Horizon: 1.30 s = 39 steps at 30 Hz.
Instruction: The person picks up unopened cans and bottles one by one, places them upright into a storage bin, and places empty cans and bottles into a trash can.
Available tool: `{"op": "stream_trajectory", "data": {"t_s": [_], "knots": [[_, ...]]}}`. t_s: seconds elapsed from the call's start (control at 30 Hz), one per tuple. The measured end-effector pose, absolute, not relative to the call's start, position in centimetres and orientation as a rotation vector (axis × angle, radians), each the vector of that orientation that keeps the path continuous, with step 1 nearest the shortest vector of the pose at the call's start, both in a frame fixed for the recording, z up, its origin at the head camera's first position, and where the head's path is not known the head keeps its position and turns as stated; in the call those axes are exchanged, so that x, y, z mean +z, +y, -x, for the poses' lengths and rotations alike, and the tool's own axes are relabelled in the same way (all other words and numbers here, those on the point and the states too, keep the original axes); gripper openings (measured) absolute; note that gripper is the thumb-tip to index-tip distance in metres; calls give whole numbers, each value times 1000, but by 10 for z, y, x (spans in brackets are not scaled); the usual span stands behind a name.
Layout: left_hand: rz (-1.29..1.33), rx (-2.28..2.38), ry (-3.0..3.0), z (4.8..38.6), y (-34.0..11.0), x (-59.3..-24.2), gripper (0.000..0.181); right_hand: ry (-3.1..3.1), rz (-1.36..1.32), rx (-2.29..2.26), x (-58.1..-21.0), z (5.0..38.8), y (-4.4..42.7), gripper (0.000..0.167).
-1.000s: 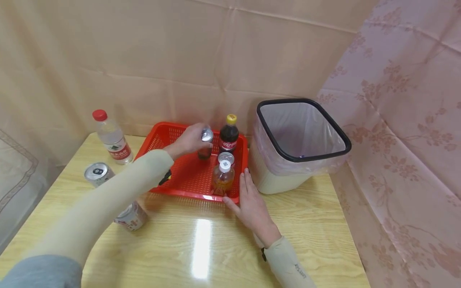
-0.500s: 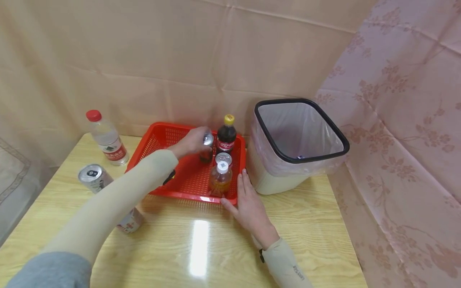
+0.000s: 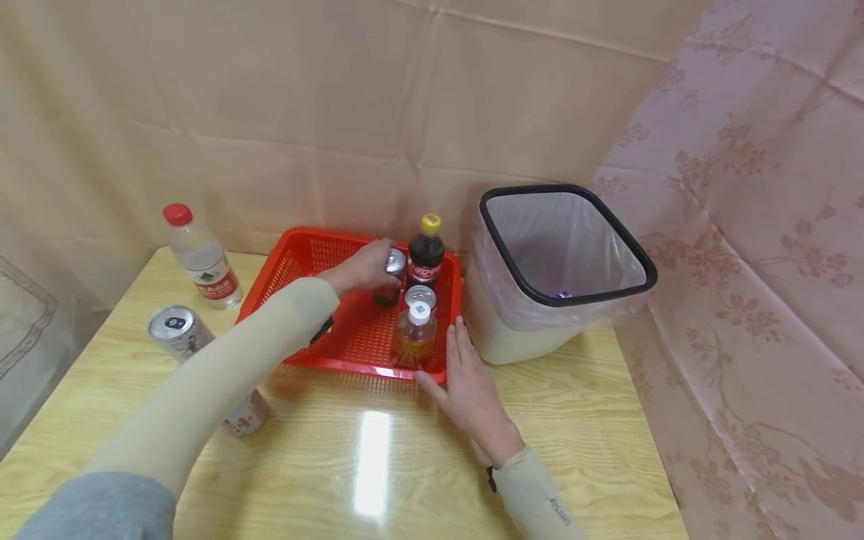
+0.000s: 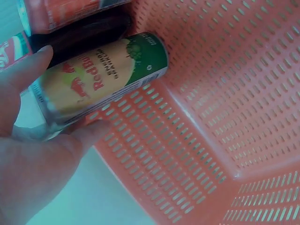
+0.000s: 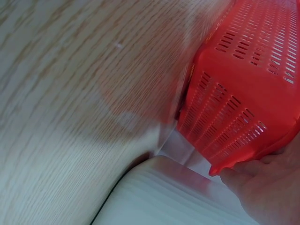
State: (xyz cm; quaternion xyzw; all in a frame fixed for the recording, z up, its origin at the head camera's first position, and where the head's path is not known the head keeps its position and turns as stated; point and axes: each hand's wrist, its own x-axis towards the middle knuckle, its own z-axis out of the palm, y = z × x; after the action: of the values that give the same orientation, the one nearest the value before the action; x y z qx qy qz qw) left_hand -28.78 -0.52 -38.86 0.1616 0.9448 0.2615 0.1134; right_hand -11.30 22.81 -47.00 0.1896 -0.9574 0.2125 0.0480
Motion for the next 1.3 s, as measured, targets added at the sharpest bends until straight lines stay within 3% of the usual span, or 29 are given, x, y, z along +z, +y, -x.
{"op": "stream_trajectory", "data": {"t_s": [0.17,0.43,0.8,1.3], "knots": [[-387,813,2730,284,-8,-378,91,-2924,-579,659,-469,116,231,95],[-407,812,2729,276,-14,-359,103,-2956,-556,657,-471,122,236,96],[-645,992,2822,255,-37,-325,88,-2949,-550,653,-473,130,239,97],[-523,1199,2955,208,-66,-291,85,-2954,-531,631,-472,133,239,97]]}}
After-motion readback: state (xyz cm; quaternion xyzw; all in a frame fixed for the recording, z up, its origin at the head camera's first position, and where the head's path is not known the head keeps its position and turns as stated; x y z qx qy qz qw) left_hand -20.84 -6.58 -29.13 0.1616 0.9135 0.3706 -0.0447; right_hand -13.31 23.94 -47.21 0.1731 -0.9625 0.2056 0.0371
